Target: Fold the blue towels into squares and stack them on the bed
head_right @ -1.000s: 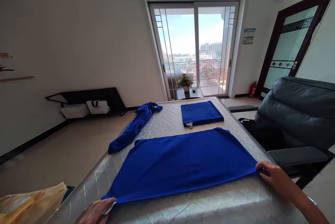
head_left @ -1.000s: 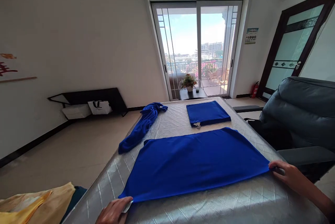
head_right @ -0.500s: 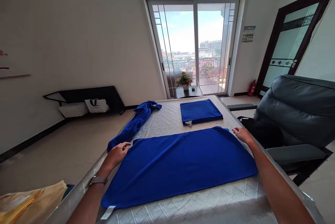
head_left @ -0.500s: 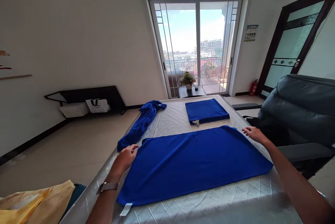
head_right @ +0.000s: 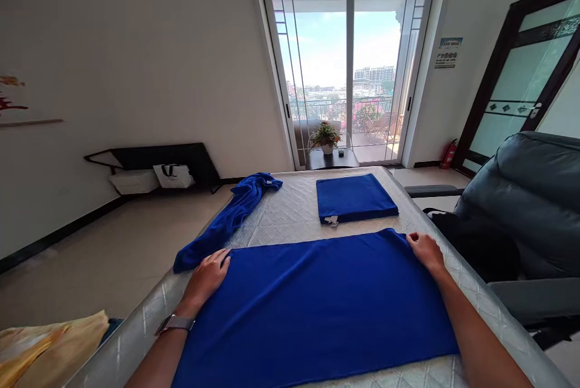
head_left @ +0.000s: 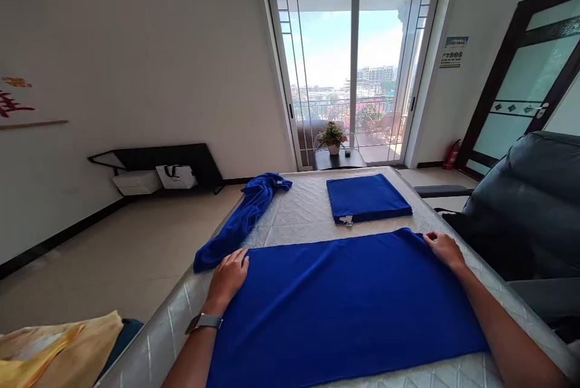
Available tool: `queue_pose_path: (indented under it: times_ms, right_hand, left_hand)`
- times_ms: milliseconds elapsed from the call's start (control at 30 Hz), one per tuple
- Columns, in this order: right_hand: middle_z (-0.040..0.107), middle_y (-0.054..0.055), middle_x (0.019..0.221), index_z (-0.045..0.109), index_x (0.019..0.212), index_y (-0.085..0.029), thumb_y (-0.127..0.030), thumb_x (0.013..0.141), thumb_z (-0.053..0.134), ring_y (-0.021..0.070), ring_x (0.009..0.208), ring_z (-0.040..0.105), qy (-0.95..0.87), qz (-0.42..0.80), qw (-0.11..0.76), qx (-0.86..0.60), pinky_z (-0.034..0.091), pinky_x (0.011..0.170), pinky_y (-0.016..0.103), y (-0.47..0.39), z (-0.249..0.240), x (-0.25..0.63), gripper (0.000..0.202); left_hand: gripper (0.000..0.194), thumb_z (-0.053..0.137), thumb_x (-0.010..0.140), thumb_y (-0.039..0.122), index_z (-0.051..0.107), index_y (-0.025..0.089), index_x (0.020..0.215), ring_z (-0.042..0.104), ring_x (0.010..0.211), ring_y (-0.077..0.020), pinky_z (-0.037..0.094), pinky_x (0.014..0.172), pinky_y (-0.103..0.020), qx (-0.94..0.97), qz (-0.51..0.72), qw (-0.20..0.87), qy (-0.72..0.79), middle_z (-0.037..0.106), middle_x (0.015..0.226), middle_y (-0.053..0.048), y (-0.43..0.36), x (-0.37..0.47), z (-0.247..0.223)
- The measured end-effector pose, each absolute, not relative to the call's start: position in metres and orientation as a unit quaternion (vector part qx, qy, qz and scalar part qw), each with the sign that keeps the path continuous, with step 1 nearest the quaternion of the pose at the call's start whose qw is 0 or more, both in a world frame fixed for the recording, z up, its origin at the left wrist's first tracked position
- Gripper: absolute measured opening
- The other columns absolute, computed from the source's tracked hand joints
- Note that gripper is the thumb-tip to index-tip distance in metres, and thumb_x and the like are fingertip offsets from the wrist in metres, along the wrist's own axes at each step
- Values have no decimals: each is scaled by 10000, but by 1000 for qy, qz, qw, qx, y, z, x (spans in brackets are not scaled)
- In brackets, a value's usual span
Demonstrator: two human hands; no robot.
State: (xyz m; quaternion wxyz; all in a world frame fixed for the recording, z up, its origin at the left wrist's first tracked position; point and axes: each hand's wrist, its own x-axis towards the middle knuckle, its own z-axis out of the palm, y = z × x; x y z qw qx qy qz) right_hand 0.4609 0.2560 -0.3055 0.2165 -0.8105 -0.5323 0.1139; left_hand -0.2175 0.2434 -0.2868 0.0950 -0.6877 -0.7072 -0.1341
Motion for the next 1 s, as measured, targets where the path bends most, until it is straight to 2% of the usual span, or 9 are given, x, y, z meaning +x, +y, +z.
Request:
queue_pose_path:
  times_ms: [167, 333, 467, 567, 667, 833, 1000]
  right_hand:
    - [760, 95, 1092, 670, 1153, -214, -427, 996, 426, 269, 985, 700, -500, 36, 256, -827, 477, 780, 336, 258, -305, 460, 360]
    - [695, 135, 1242, 679, 1168, -187, -371, 999, 381, 309, 1157, 620, -561, -69, 218, -796, 463, 982, 419, 251, -301, 444, 388]
    - [601, 96, 1433, 633, 1336, -221, -461, 1014, 345, 284, 1309, 538, -660, -22, 179, -729, 407, 1107, 421, 246, -306, 422, 494]
    - [423, 59, 1604, 469, 1524, -235, -547, 1024, 287, 286, 1480, 353, -692, 14, 117, -712, 286, 1211, 471, 245, -319, 412, 616]
    - [320, 29, 1658, 352, 1592, -259, -573, 1033, 229, 271, 1537, 233, -699, 27, 69, -712, 192, 1251, 493, 246, -328, 413, 653]
    - [244, -4, 1685, 283, 1610, -336, -557, 1041, 183, 249, 1552, 187, -684, 22, 49, -728, 188, 1249, 510, 248, -332, 428, 618]
    - [211, 1, 1695, 225, 1625, -326, -512, 1047, 157, 216, 1554, 176, -656, 22, 30, -753, 179, 1247, 507, 247, -333, 432, 611]
  left_hand:
    - [523, 314, 988, 335, 690, 117, 1278, 611, 1243, -305, 484, 1064, -438, -688, -121, 121, -705, 679, 1348, -140, 248, -220, -292]
    - [529, 304, 979, 314, 667, 105, 1302, 610, 1241, -299, 467, 1088, -432, -697, -132, 136, -692, 676, 1348, -144, 247, -218, -287]
    - [529, 312, 985, 343, 651, 118, 1323, 587, 1295, -263, 415, 1156, -412, -715, -159, 111, -672, 656, 1382, -134, 250, -213, -288]
    - [576, 302, 1012, 437, 567, 146, 1433, 469, 1429, -237, 330, 1222, -406, -746, -128, 51, -651, 552, 1514, -105, 253, -210, -297]
    - [631, 269, 1032, 471, 409, 140, 1550, 310, 1524, -238, 238, 1260, -438, -746, -80, 6, -662, 394, 1624, -109, 255, -211, -307]
    - [624, 253, 1046, 436, 325, 133, 1587, 201, 1557, -254, 194, 1265, -473, -739, -42, -2, -673, 262, 1669, -124, 257, -217, -313]
    - [641, 253, 1045, 450, 259, 140, 1607, 196, 1558, -238, 185, 1265, -468, -740, -35, -20, -671, 233, 1678, -111, 256, -223, -311]
